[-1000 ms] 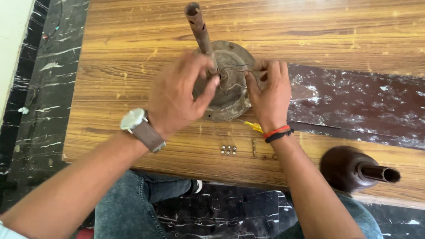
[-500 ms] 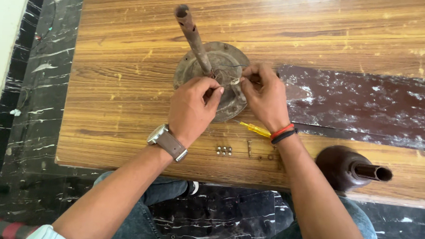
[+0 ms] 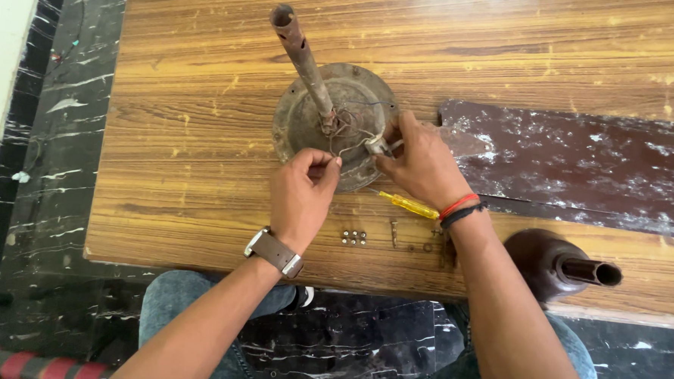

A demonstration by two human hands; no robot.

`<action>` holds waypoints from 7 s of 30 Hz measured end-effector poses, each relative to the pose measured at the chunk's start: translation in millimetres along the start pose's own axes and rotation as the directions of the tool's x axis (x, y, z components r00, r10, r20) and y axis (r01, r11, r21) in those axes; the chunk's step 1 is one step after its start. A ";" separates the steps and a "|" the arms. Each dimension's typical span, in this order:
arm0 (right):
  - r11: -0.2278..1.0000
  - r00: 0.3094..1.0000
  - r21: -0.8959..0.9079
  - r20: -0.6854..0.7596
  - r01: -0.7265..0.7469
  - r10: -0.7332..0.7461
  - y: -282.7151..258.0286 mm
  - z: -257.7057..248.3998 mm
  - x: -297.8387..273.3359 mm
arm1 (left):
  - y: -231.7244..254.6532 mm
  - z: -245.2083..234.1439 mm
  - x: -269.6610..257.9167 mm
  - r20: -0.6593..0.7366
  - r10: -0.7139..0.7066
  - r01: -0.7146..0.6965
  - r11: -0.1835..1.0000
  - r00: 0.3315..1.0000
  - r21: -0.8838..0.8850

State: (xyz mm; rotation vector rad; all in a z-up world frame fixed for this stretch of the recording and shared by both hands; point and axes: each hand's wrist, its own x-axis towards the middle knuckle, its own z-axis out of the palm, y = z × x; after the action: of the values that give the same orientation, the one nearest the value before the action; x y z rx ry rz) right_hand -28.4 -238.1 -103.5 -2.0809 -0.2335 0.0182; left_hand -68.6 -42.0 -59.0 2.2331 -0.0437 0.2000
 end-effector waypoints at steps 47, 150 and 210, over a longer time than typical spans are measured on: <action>0.901 0.893 -0.025 -0.118 0.434 -0.433 -10.1 30.8 0.5 | -35.4 15.1 -4.9 0.101 -0.377 0.382 0.815 0.921 -0.437; 0.885 0.866 -0.068 -0.183 0.460 -0.465 -19.0 43.6 13.1 | -24.5 -55.5 61.5 0.179 -0.212 0.261 0.908 0.961 -0.329; 0.841 0.832 -0.218 -0.158 0.495 -0.531 -19.3 65.0 22.8 | -25.4 -56.9 57.2 0.169 -0.095 0.115 0.987 0.981 -0.113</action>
State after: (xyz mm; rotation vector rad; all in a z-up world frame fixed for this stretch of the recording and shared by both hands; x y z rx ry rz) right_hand -16.3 -169.0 -117.4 -2.1017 -0.6802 -0.5705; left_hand -16.9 20.5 -34.9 2.1183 -0.0261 -0.0431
